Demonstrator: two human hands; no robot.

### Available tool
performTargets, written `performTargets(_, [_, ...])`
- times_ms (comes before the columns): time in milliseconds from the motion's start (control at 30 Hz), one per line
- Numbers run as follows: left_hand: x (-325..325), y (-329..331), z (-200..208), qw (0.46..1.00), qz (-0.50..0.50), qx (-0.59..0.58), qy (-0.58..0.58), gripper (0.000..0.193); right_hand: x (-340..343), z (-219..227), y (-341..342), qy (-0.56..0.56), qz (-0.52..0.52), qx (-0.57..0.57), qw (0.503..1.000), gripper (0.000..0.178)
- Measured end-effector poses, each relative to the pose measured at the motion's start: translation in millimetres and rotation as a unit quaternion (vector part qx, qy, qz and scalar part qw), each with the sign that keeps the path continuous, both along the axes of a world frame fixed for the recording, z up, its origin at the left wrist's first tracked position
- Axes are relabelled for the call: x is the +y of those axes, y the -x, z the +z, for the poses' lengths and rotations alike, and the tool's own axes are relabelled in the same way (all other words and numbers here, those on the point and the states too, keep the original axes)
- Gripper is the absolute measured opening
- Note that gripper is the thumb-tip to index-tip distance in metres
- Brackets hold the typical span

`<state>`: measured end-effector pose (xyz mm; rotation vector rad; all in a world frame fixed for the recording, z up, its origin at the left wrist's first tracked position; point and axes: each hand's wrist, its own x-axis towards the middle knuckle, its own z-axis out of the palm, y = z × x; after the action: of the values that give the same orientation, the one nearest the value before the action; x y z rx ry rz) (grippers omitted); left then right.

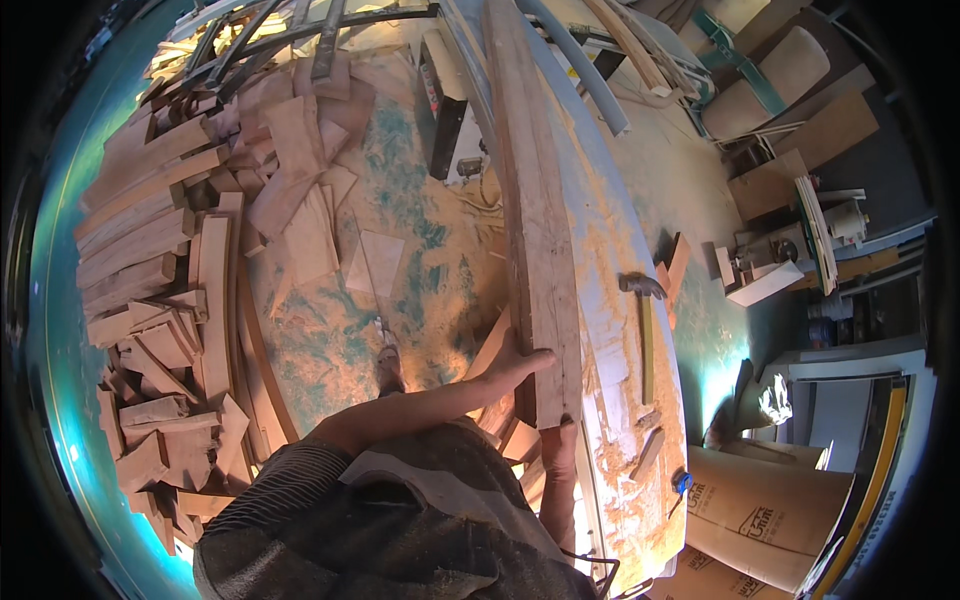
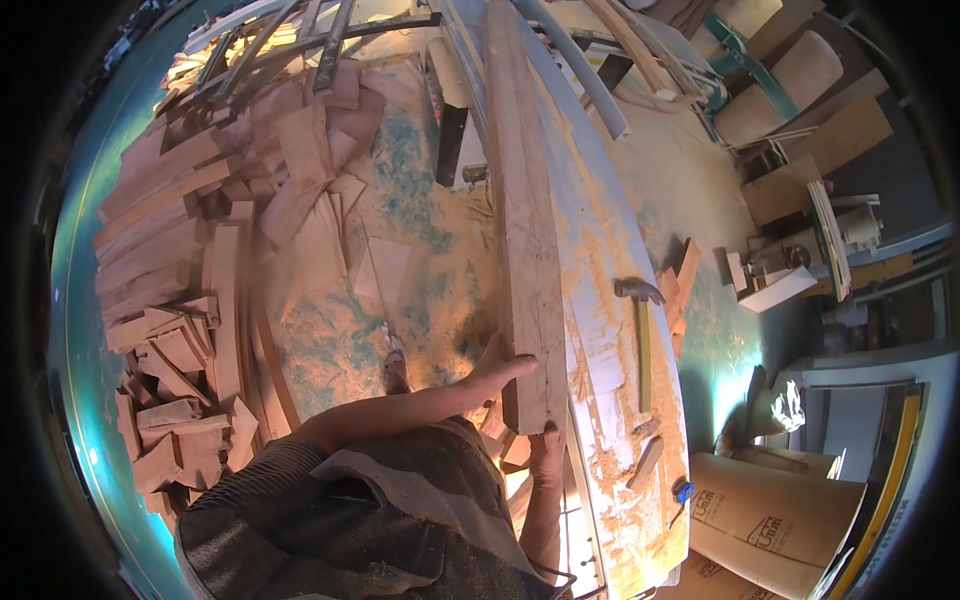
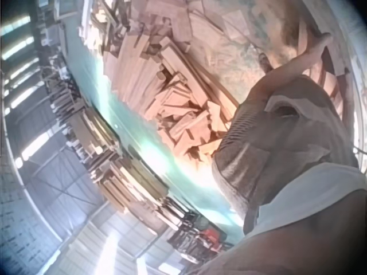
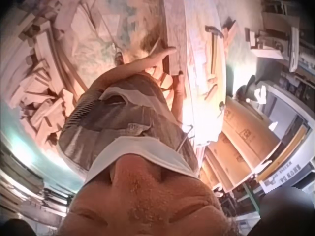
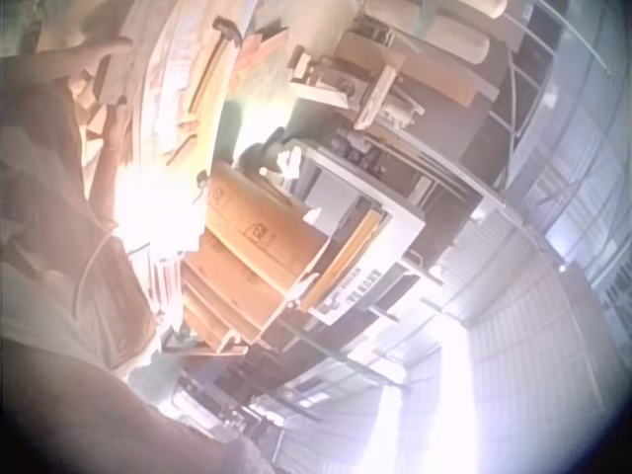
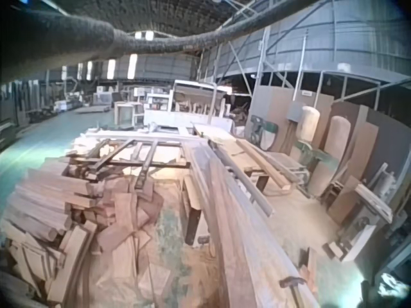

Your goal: The person measures a long wooden plank with a tape measure and marks it with a pencil. They then pick up a smaller piece of wood, inspect it, and place it on the workbench.

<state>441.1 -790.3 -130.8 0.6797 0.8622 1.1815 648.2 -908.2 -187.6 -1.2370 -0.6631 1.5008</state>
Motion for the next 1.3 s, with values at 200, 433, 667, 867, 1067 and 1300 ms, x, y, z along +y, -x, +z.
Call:
performTargets(200, [3.3,-4.4,-23.4,0.999,-0.017,-0.003,0.037,0.085,7.9,35.7,22.7,0.020,0.003,-0.077,0.997,0.044])
performTargets(433, [12.1,-11.4,-49.2,0.999,0.011,0.038,0.001,0.092,-0.5,16.7,22.9,0.002,0.039,0.025,0.999,0.093])
performTargets(667, [3.9,-0.4,-22.4,0.998,-0.015,0.059,0.020,0.109,-9.3,35.5,36.8,0.041,-0.036,0.017,0.998,0.084])
performTargets(867, [5.0,12.7,-5.9,0.999,-0.021,0.049,0.013,0.111,-3.6,51.9,57.9,0.044,-0.038,-0.057,0.997,0.084])
performTargets(1067, [14.1,38.2,13.2,0.989,-0.141,-0.013,0.047,0.105,4.5,65.9,81.8,0.049,-0.161,0.029,0.985,0.092])
performTargets(1300, [44.7,67.3,-43.0,0.959,-0.196,-0.027,0.202,0.105,2.8,52.1,79.9,0.043,-0.247,0.044,0.967,0.097])
